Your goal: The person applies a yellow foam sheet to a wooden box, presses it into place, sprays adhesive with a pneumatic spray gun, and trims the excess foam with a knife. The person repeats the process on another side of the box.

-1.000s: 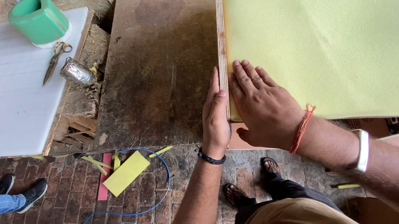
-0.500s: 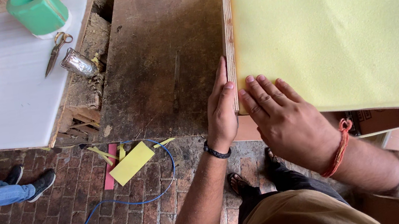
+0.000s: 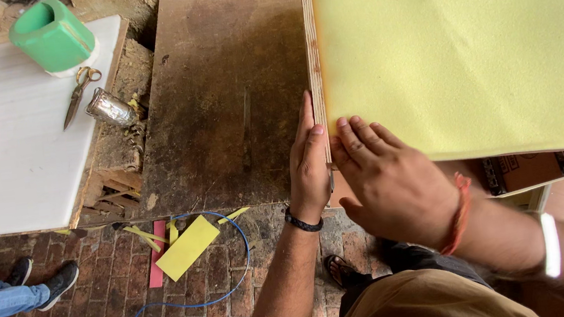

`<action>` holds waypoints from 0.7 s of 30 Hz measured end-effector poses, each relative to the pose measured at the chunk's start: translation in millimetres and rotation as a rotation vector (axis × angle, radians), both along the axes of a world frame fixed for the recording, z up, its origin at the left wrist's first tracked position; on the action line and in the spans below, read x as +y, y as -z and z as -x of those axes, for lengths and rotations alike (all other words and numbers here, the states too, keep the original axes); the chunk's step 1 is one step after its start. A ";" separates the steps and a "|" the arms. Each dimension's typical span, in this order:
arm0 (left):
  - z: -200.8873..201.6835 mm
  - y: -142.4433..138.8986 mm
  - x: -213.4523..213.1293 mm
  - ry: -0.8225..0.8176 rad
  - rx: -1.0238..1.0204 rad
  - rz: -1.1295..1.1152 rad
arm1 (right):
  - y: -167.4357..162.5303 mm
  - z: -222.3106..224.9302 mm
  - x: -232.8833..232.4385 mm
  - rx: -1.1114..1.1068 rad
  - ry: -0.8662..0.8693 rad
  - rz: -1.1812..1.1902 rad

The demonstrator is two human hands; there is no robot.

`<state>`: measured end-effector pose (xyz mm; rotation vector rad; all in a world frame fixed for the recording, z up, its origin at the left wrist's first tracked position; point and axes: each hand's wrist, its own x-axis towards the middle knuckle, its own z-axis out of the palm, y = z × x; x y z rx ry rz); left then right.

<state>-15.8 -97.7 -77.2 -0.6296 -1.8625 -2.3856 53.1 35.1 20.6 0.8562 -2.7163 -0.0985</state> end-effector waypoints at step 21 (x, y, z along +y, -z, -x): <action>-5.2 -24.6 4.5 0.006 -0.002 -0.050 | -4.5 181.8 59.0 -0.001 -0.077 -0.087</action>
